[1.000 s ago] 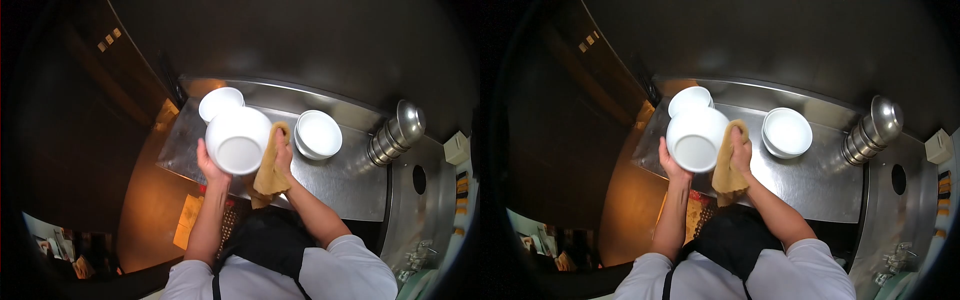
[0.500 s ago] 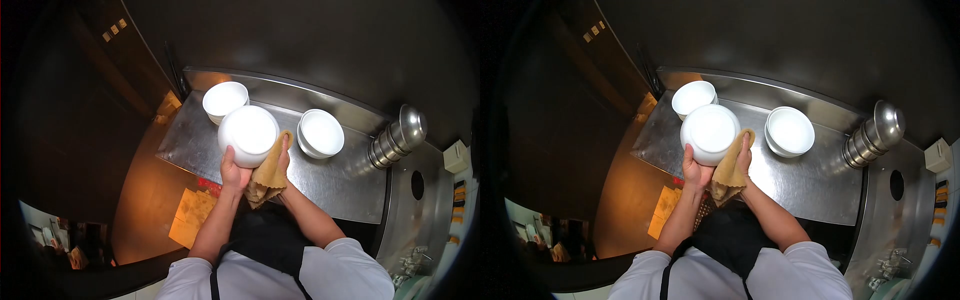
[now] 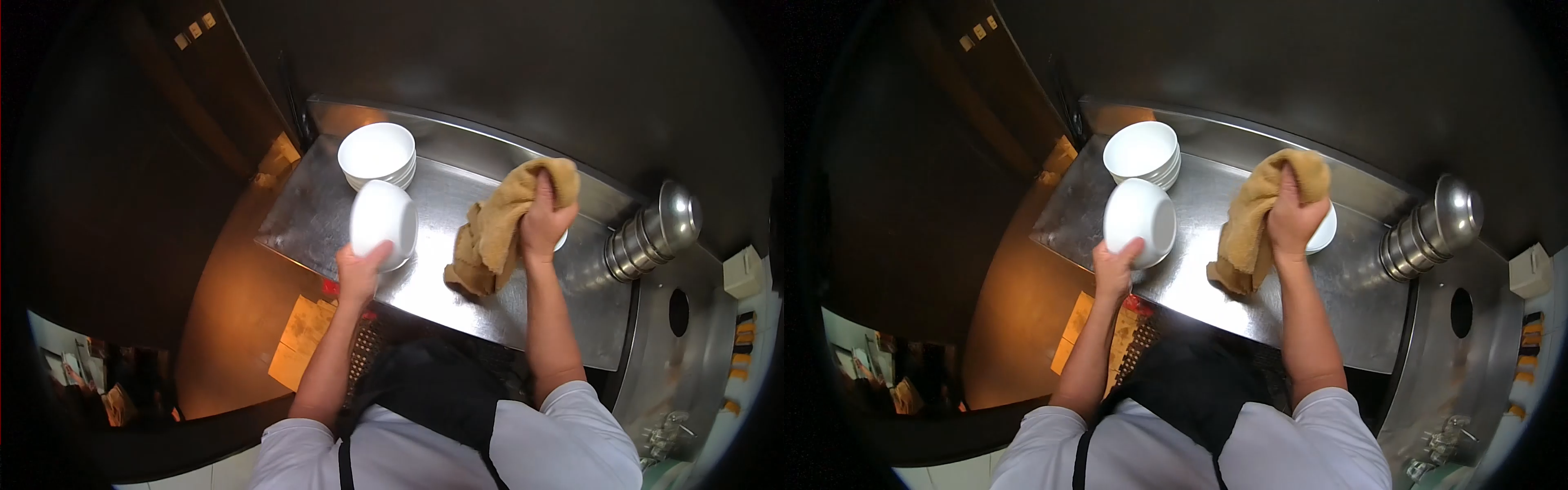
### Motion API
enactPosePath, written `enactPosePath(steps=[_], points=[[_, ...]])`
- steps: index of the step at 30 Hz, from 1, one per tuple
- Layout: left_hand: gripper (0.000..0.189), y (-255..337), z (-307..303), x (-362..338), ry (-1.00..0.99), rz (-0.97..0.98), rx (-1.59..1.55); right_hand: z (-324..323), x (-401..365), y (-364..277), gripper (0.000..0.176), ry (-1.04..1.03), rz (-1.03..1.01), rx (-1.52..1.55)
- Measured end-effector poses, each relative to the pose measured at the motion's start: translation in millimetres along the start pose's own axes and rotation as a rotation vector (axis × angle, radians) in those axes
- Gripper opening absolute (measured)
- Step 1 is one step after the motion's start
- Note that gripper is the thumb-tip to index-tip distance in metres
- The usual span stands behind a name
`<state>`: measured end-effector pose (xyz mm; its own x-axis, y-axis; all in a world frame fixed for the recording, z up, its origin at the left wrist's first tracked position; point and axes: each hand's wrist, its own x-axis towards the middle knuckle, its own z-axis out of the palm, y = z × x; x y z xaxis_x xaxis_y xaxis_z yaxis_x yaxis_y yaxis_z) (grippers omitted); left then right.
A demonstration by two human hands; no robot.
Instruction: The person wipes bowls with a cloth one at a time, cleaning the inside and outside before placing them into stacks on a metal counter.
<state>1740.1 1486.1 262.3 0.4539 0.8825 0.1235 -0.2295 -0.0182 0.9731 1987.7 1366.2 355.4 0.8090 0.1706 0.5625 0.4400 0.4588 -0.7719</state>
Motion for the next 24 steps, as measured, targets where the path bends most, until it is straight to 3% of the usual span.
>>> enactPosePath(steps=[1,4,5,8,9,12,13,16,18,20,24], points=[[0.027,-4,-2,-3,-0.070,0.025,0.231,-1,6,-10,0.017,-0.009,-0.005,0.002],[0.020,-8,-3,-9,-0.355,0.473,0.991,-9,11,-12,0.021,-0.092,0.045,-0.027],[0.017,-8,-1,-12,-0.428,0.531,1.079,-11,12,-10,0.022,-0.127,0.067,-0.042],[0.019,-32,-10,-15,-0.553,0.602,1.233,-17,0,7,0.024,-0.213,0.082,0.093],[0.012,-37,-13,-16,-0.566,0.647,1.226,-16,-2,10,0.028,-0.280,0.178,0.191],[0.005,-50,-27,-15,-0.705,0.638,1.333,-1,-11,14,0.030,-0.217,0.025,-0.113],[0.004,-50,-30,-17,-0.658,0.692,1.294,8,-18,13,0.033,-0.156,-0.055,-0.165],[0.006,-55,-38,-21,-0.502,0.807,1.178,28,-46,22,0.039,-0.241,-0.398,-0.266],[0.008,-68,-48,-27,-0.378,0.810,1.112,41,-61,34,0.039,-0.560,-0.695,-0.347],[0.012,-62,-56,-26,-0.454,0.764,0.953,54,-94,79,0.037,-0.703,-0.867,-0.306],[0.018,-58,-65,-20,-0.551,0.665,0.784,80,-117,115,0.032,-1.412,-0.752,-0.370]])
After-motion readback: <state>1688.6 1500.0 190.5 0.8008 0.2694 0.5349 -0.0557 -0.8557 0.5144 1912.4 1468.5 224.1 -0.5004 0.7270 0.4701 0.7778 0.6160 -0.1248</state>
